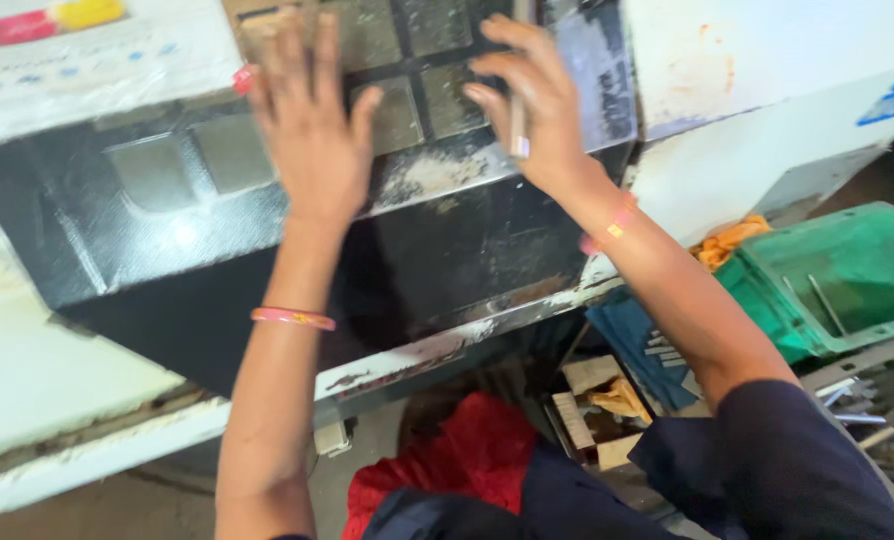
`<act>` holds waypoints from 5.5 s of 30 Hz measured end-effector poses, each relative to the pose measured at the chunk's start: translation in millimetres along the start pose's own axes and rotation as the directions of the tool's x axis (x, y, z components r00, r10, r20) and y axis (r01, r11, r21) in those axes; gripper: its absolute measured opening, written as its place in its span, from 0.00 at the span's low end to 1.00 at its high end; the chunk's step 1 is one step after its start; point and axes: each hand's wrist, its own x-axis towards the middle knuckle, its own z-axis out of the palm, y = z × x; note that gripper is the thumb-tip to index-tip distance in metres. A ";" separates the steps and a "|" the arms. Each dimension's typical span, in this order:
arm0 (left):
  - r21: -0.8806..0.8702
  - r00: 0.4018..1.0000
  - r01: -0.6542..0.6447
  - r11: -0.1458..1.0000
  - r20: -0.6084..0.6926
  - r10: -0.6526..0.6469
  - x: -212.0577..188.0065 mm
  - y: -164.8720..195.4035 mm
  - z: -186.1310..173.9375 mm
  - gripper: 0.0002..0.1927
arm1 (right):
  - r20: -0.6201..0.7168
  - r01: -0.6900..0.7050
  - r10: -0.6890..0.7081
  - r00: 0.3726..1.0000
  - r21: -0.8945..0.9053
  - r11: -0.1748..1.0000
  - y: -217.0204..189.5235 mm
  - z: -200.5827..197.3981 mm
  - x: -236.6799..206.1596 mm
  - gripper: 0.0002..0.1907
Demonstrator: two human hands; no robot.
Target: The person picks up small metal rods and cylindrical pieces from a green bin, then places them into slots on a black machine surface. They press the pieces into place and open a side panel to insert a rod into an internal mechanism before closing the panel.
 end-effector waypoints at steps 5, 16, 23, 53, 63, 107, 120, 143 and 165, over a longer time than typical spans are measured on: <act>0.100 0.996 0.052 0.994 0.070 -0.059 16.8 -17.3 14.4 0.38 | 0.138 -0.040 0.043 0.990 -0.021 0.999 53.7 32.4 24.4 0.29; 0.093 0.996 0.053 0.994 0.070 -0.060 22.6 -15.9 14.1 0.39 | 0.195 0.043 -0.009 0.981 -0.171 0.984 87.5 57.1 27.8 0.36; 0.095 0.985 0.124 0.988 0.112 -0.134 78.3 -22.1 29.9 0.39 | 0.202 0.027 0.010 0.979 -0.182 0.983 80.2 59.1 29.8 0.34; 0.151 0.989 0.136 0.979 -0.074 -0.126 71.0 -31.9 51.9 0.34 | 0.160 -0.010 0.032 0.987 -0.137 0.990 79.1 65.4 26.1 0.26; 0.199 0.989 0.137 0.970 -0.078 -0.124 72.8 -33.2 52.7 0.33 | 0.152 0.014 0.017 0.988 -0.205 0.979 77.5 69.5 29.1 0.29; 0.145 0.999 -0.045 0.988 0.015 0.043 66.1 -32.8 51.2 0.36 | 0.150 0.027 0.016 0.989 -0.282 0.959 71.4 68.5 32.1 0.27; 0.167 0.999 -0.053 0.985 -0.004 0.054 60.4 -28.9 51.3 0.35 | 0.135 0.031 0.006 0.991 -0.268 0.963 73.0 68.1 30.2 0.23; 0.169 0.998 -0.054 0.984 -0.016 0.058 58.6 -25.7 50.6 0.35 | 0.123 0.020 0.009 0.992 -0.228 0.974 76.1 66.5 26.5 0.24; 0.065 0.996 -0.088 0.994 -0.014 0.089 63.9 51.0 74.3 0.38 | 0.030 -0.128 0.124 0.992 0.228 0.965 15.8 -48.0 -46.3 0.20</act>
